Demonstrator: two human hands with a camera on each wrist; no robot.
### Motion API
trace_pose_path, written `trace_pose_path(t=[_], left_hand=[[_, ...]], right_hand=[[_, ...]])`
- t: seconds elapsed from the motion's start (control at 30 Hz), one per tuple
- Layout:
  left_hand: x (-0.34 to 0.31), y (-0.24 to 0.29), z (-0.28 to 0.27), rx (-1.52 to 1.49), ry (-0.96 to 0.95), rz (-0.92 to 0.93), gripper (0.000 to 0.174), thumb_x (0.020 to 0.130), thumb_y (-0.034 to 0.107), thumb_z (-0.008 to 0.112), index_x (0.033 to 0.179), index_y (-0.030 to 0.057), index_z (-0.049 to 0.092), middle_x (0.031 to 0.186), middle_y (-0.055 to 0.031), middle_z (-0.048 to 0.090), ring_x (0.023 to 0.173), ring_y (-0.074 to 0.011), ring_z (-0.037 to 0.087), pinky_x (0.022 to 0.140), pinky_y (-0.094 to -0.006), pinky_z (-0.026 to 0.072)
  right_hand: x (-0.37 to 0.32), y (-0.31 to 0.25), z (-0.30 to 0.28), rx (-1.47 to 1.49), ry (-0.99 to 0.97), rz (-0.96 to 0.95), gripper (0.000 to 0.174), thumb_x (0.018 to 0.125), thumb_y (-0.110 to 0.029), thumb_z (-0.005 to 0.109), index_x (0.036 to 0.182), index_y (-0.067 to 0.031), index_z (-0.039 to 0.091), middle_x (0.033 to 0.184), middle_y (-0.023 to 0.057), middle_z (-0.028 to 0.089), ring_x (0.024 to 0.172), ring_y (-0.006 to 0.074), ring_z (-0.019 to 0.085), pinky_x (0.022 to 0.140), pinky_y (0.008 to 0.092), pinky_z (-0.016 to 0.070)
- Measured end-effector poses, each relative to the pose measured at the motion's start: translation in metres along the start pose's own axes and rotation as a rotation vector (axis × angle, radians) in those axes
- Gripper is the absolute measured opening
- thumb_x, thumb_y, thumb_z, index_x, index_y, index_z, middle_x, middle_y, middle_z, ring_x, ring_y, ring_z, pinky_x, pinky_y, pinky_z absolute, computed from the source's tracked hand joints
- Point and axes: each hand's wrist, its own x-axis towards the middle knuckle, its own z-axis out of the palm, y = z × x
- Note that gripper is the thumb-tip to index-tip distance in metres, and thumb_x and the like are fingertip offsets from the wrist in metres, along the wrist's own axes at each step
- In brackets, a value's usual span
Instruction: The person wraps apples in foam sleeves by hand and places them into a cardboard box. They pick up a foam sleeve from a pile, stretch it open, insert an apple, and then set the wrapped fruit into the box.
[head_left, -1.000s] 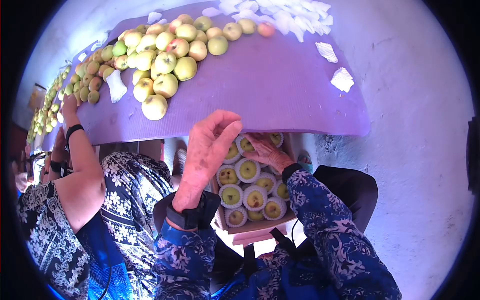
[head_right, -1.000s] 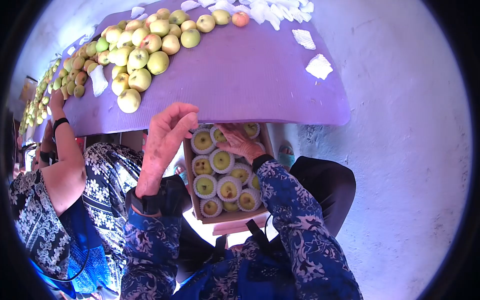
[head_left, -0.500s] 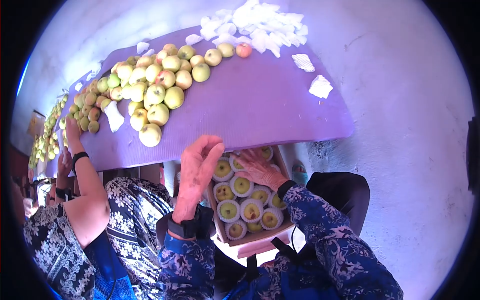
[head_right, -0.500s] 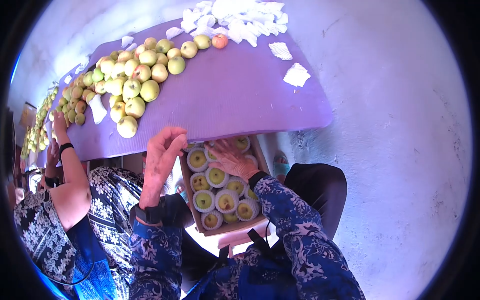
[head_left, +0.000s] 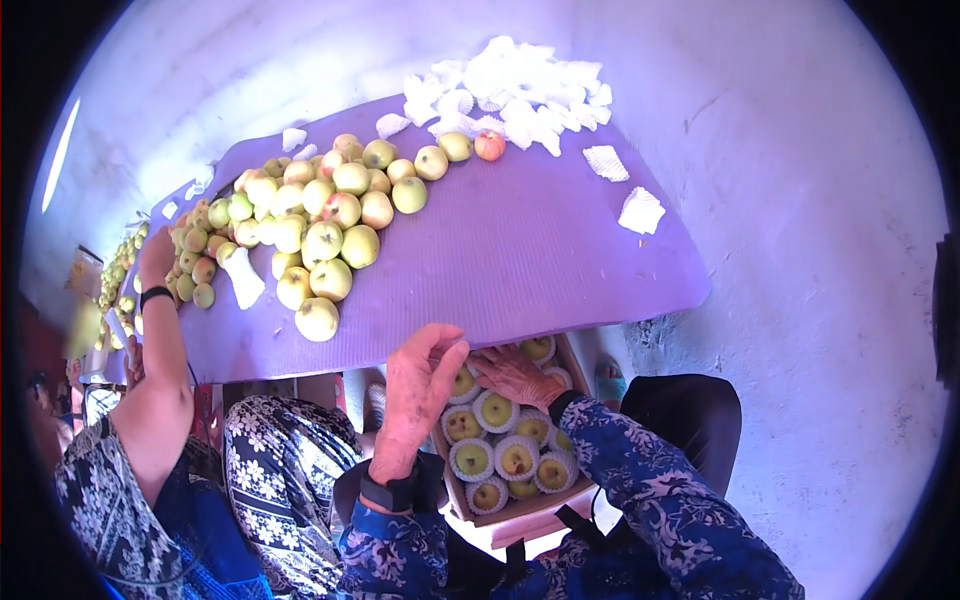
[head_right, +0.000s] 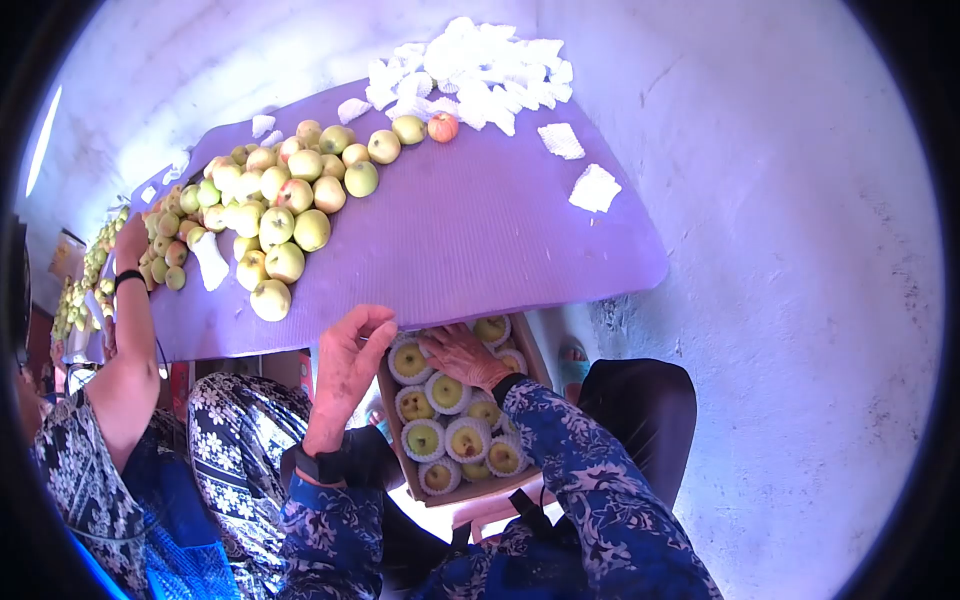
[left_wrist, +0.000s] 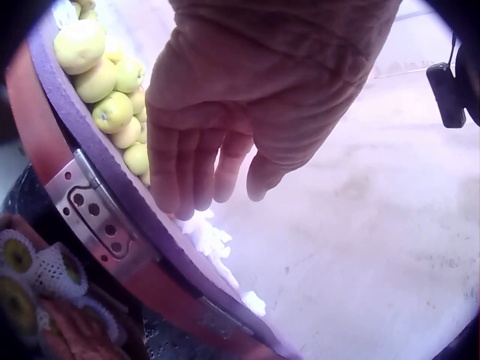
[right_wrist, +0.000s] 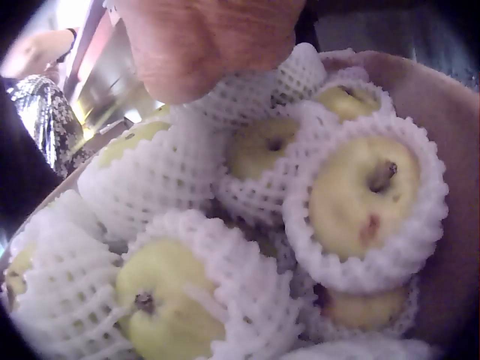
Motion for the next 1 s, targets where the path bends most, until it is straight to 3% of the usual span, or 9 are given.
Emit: trace_pose_path(t=[0.3,0.4,0.47,0.57,0.63,0.77,0.8,0.93,1.0], left_hand=[[-0.014,-0.037,0.001,0.019,0.136,-0.023,0.019,0.087,0.013,0.065,0.100,-0.0009,0.065,0.083,-0.0099,0.069,0.073,-0.0154,0.065,0.070,-0.0292,0.0516],[-0.034,-0.046,0.000,0.031,0.233,-0.042,0.020,0.087,0.014,0.065,0.100,-0.0013,0.065,0.084,-0.0091,0.070,0.076,-0.0162,0.066,0.071,-0.0294,0.0520],[-0.055,-0.070,0.011,-0.118,0.337,-0.155,0.019,0.087,0.012,0.063,0.100,-0.0014,0.065,0.086,-0.0066,0.069,0.078,-0.0182,0.066,0.070,-0.0295,0.0526],[-0.109,-0.062,0.039,-0.641,0.464,-0.526,0.020,0.090,0.018,0.061,0.104,0.0038,0.064,0.088,-0.0023,0.063,0.077,-0.0126,0.061,0.067,-0.0264,0.0517],[-0.156,-0.073,0.072,-0.656,0.440,-0.609,0.019,0.090,0.016,0.059,0.103,0.0034,0.063,0.088,-0.0030,0.062,0.077,-0.0126,0.061,0.067,-0.0267,0.0519],[-0.222,-0.081,0.100,-0.596,0.409,-0.549,0.019,0.088,0.006,0.057,0.105,-0.0002,0.063,0.090,-0.0037,0.063,0.076,-0.0102,0.058,0.068,-0.0241,0.0485],[-0.228,-0.069,0.094,-0.580,0.410,-0.533,0.019,0.088,0.006,0.057,0.105,-0.0004,0.062,0.090,-0.0036,0.062,0.077,-0.0100,0.057,0.069,-0.0238,0.0479],[-0.224,-0.065,0.083,-0.583,0.543,-0.522,0.023,0.087,0.007,0.057,0.109,0.0004,0.059,0.094,-0.0041,0.061,0.081,-0.0116,0.056,0.072,-0.0238,0.0456],[-0.225,-0.086,0.085,-0.615,0.614,-0.558,0.028,0.087,0.010,0.056,0.114,0.0021,0.057,0.100,-0.0055,0.060,0.088,-0.0146,0.056,0.076,-0.0258,0.0453]], right_hand=[[-0.003,-0.003,-0.003,-0.054,-0.059,0.027,0.051,0.089,-0.038,0.055,0.133,-0.0110,0.052,0.150,0.0155,0.032,0.142,0.0327,0.018,0.115,0.0529,0.0130],[-0.011,-0.034,-0.032,-0.162,0.070,0.036,0.052,0.089,-0.039,0.055,0.132,-0.0103,0.051,0.147,0.0179,0.035,0.141,0.0344,0.022,0.114,0.0542,0.0142],[-0.025,-0.055,-0.033,-0.193,0.051,0.019,0.044,0.087,-0.037,0.058,0.120,-0.0086,0.058,0.130,0.0178,0.047,0.131,0.0346,0.035,0.110,0.0536,0.0229],[-0.057,-0.106,-0.038,-0.096,-0.022,0.080,0.038,0.085,-0.033,0.060,0.113,-0.0077,0.061,0.123,0.0191,0.054,0.124,0.0351,0.043,0.105,0.0527,0.0299],[-0.078,-0.142,-0.038,0.016,-0.062,0.147,0.031,0.084,-0.028,0.061,0.107,-0.0071,0.062,0.115,0.0177,0.056,0.116,0.0341,0.048,0.098,0.0499,0.0352],[-0.141,-0.180,-0.018,0.154,-0.057,0.201,0.020,0.080,-0.017,0.061,0.097,-0.0053,0.064,0.097,0.0129,0.056,0.100,0.0305,0.052,0.083,0.0439,0.0403],[-0.149,-0.181,-0.020,0.148,-0.040,0.180,0.019,0.081,-0.015,0.061,0.096,-0.0054,0.065,0.095,0.0167,0.059,0.092,0.0347,0.058,0.077,0.0468,0.0464],[-0.145,-0.195,-0.029,0.376,-0.166,0.258,0.017,0.081,-0.009,0.060,0.095,-0.0012,0.066,0.095,0.0232,0.065,0.090,0.0392,0.064,0.074,0.0479,0.0513],[-0.149,-0.198,-0.017,0.402,-0.291,0.140,0.020,0.080,-0.010,0.062,0.097,-0.0012,0.065,0.096,0.0220,0.065,0.091,0.0384,0.064,0.075,0.0478,0.0513]])
